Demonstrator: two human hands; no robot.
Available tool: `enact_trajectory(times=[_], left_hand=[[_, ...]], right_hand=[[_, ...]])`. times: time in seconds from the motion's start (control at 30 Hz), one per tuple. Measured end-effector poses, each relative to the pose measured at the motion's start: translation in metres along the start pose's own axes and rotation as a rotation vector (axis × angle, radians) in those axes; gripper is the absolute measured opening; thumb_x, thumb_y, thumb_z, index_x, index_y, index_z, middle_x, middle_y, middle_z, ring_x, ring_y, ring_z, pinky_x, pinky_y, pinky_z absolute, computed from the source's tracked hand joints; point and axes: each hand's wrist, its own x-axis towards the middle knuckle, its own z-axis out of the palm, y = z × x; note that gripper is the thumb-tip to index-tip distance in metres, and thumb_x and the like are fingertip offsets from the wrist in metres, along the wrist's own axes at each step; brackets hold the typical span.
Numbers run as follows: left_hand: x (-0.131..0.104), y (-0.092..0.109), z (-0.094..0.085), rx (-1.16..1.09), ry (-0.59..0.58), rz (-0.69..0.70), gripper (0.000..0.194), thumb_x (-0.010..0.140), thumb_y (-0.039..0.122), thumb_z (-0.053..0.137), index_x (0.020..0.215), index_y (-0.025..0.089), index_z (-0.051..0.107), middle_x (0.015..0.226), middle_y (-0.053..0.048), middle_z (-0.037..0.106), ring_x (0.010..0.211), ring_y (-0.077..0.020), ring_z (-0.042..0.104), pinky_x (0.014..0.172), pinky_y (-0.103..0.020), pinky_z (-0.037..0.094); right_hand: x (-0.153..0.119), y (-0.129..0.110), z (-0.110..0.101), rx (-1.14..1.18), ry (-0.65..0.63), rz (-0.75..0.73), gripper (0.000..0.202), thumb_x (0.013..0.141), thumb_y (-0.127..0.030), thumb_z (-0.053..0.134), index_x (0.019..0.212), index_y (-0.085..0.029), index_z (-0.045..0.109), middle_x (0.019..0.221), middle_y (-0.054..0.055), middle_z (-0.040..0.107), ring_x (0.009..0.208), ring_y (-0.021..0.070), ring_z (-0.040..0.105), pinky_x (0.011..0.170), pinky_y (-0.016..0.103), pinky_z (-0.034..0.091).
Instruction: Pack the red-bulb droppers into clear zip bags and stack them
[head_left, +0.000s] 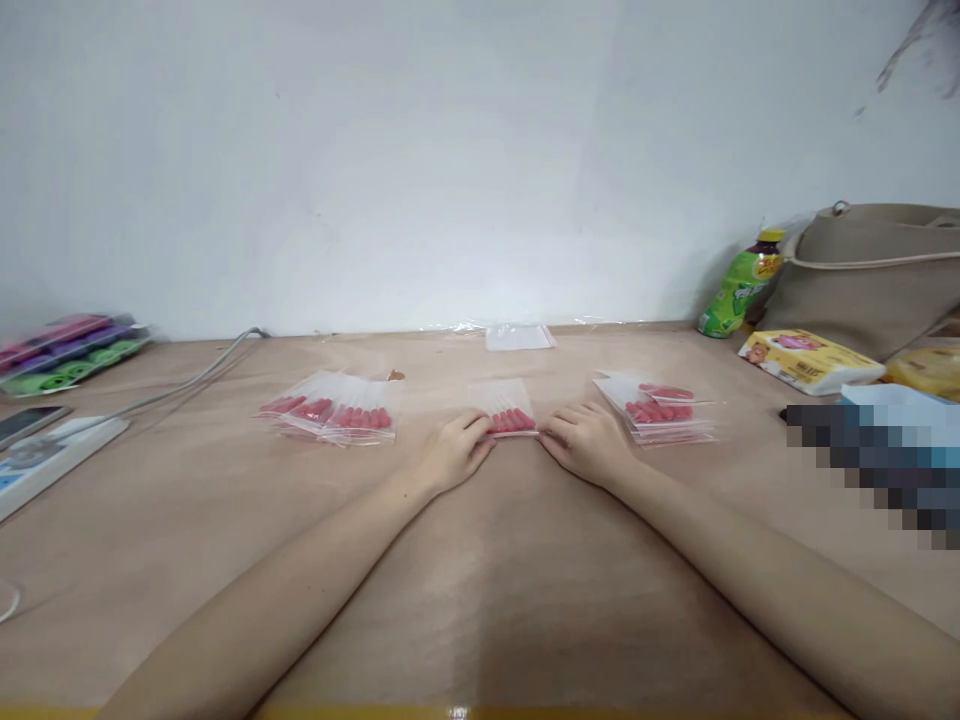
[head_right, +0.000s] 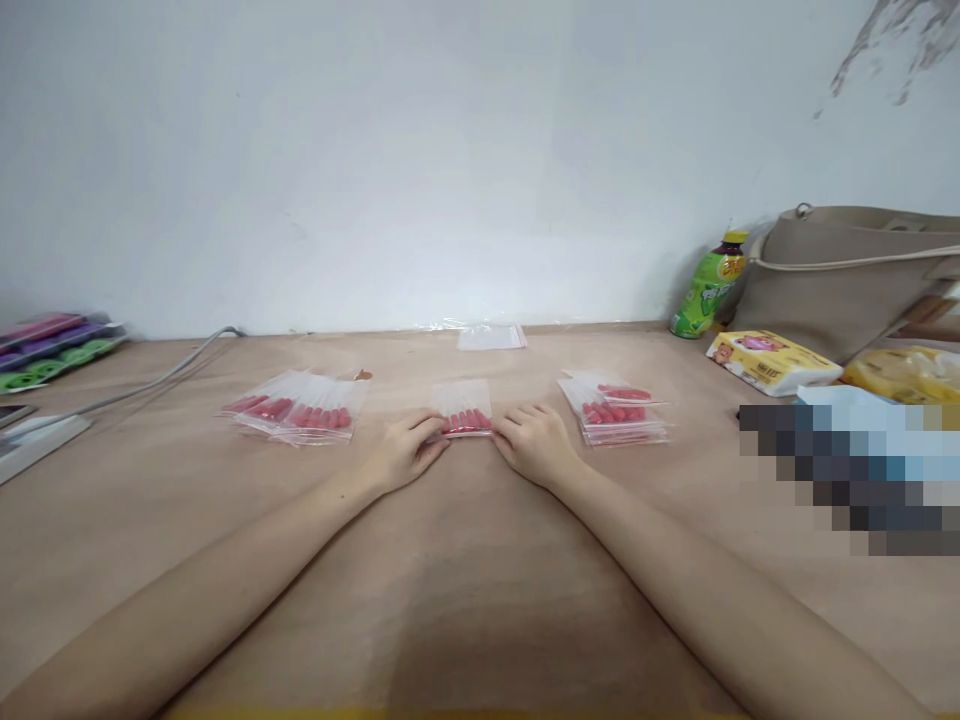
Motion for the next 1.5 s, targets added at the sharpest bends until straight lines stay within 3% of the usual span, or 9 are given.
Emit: enact_trajectory(times=[0.2,0.5,0.67,0.93,1.13,1.37,1.5], left_hand=[[-0.001,-0.002,-0.005,0.045,0.018,0.06,0.015,0.087,0.019,0.044,0.078,0.017,0.056,0.076,-0.004,0.058,0.07,-0.017,0.057,0.065,-0.028,0.046],[0.011,0.003,0.012,0.0,0.098,0.141,0.013,0.085,0.015,0.046,0.089,0.017,0.059,0.093,-0.006,0.062,0.087,-0.0175,0.058,0.078,-0.03,0.047],[0.024,0.007,0.022,0.037,0.093,0.218,0.014,0.086,0.016,0.047,0.087,0.017,0.061,0.092,-0.006,0.064,0.087,-0.0182,0.059,0.079,-0.032,0.047],[0.033,0.006,0.02,0.184,0.037,0.329,0.027,0.09,0.015,0.036,0.077,0.015,0.06,0.082,-0.008,0.064,0.079,-0.019,0.059,0.076,-0.035,0.045],[0.03,0.003,0.012,0.271,0.026,0.373,0.03,0.091,0.014,0.033,0.075,0.014,0.058,0.077,-0.007,0.062,0.075,-0.0181,0.057,0.075,-0.033,0.045],[0.001,-0.023,-0.015,0.343,0.039,0.359,0.026,0.093,0.017,0.035,0.079,0.014,0.058,0.079,-0.008,0.061,0.078,-0.0186,0.056,0.075,-0.034,0.046],[-0.007,-0.03,-0.02,0.347,0.054,0.317,0.027,0.093,0.015,0.034,0.081,0.015,0.058,0.079,-0.007,0.061,0.077,-0.018,0.056,0.074,-0.035,0.046]], right_hand=[[0.003,0.0,-0.002,0.022,-0.038,-0.068,0.015,0.083,-0.018,0.05,0.076,-0.018,0.063,0.072,0.003,0.065,0.072,0.0147,0.053,0.07,0.029,0.028],[0.011,-0.005,-0.001,0.058,-0.062,-0.045,0.016,0.081,-0.018,0.051,0.072,-0.018,0.063,0.07,0.003,0.066,0.072,0.015,0.052,0.073,0.031,0.026],[0.014,-0.007,0.002,0.07,-0.045,-0.06,0.019,0.083,-0.021,0.048,0.072,-0.018,0.063,0.069,0.004,0.066,0.072,0.0152,0.052,0.079,0.034,0.026],[0.013,-0.009,0.003,0.07,-0.048,-0.089,0.023,0.085,-0.02,0.043,0.077,-0.018,0.064,0.071,0.005,0.065,0.074,0.016,0.051,0.085,0.037,0.025],[0.012,-0.009,0.0,0.05,0.022,-0.095,0.024,0.085,-0.019,0.042,0.074,-0.019,0.063,0.067,0.003,0.063,0.071,0.015,0.049,0.088,0.039,0.023],[0.01,-0.006,-0.004,0.05,0.04,-0.06,0.02,0.083,-0.018,0.045,0.072,-0.018,0.062,0.068,0.002,0.064,0.071,0.0148,0.05,0.088,0.039,0.022],[0.01,-0.006,-0.006,0.058,0.021,-0.037,0.019,0.082,-0.017,0.046,0.072,-0.018,0.062,0.069,0.003,0.065,0.072,0.0155,0.051,0.089,0.04,0.023]])
